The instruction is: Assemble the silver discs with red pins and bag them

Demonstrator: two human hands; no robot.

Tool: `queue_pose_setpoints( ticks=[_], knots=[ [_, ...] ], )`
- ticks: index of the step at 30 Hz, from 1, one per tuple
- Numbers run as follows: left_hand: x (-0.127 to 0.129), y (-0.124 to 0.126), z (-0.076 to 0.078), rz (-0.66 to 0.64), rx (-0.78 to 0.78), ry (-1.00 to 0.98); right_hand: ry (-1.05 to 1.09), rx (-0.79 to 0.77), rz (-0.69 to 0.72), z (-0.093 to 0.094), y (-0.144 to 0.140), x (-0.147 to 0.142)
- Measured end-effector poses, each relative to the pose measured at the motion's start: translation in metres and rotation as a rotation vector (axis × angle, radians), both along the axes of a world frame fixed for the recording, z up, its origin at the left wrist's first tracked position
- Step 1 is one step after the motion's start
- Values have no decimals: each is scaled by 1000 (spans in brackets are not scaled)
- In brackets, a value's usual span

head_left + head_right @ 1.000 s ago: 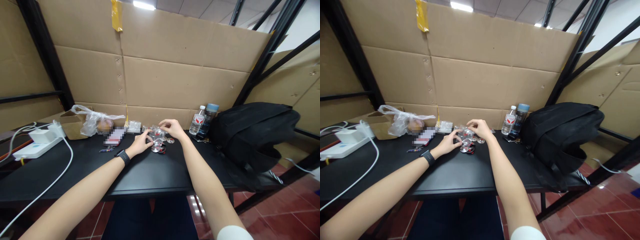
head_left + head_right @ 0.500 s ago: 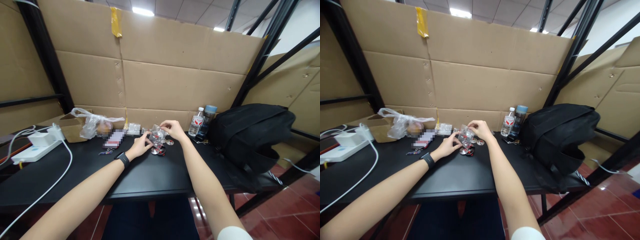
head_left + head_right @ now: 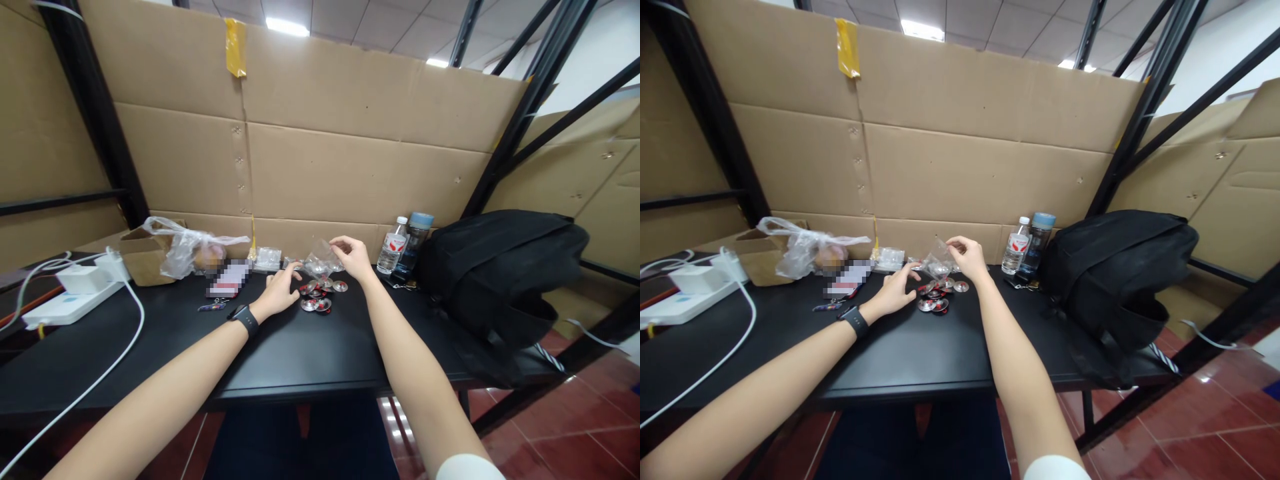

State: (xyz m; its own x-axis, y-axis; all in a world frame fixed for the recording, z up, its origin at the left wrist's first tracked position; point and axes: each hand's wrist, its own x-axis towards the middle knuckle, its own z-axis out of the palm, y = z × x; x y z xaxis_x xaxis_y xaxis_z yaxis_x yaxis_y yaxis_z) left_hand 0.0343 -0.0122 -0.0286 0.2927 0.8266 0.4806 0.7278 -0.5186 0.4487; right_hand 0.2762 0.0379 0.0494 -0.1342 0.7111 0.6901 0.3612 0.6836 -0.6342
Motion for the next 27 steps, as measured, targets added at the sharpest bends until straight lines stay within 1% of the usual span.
queue_pose_setpoints(
  ticks=[3,5,7,10,12,14,16,19,21,27],
  knots=[
    [0,-4,5,67,157,24,103,3,-64,-2,5,1],
    [0,-9,12,132,296,38,154,-31,-63,-6,9,-1],
    [-2,-13,20,163,412,67,180,-70,-19,-11,11,-5],
    [-7,-17,30,101,497,137,181,-120,78,-19,11,-17],
    [-10,-17,34,57,521,173,163,-160,135,-22,8,-25],
    [-14,-15,36,43,533,196,149,-193,180,-25,4,-33],
    [-16,-12,36,28,523,209,148,-217,214,-25,0,-39],
    [-19,-9,34,-48,487,238,153,-248,251,-26,-5,-44],
    [-20,-8,34,-94,472,255,146,-275,257,-27,-6,-46],
    [-20,-4,31,-157,428,281,76,-294,225,-32,0,-44]
  ],
)
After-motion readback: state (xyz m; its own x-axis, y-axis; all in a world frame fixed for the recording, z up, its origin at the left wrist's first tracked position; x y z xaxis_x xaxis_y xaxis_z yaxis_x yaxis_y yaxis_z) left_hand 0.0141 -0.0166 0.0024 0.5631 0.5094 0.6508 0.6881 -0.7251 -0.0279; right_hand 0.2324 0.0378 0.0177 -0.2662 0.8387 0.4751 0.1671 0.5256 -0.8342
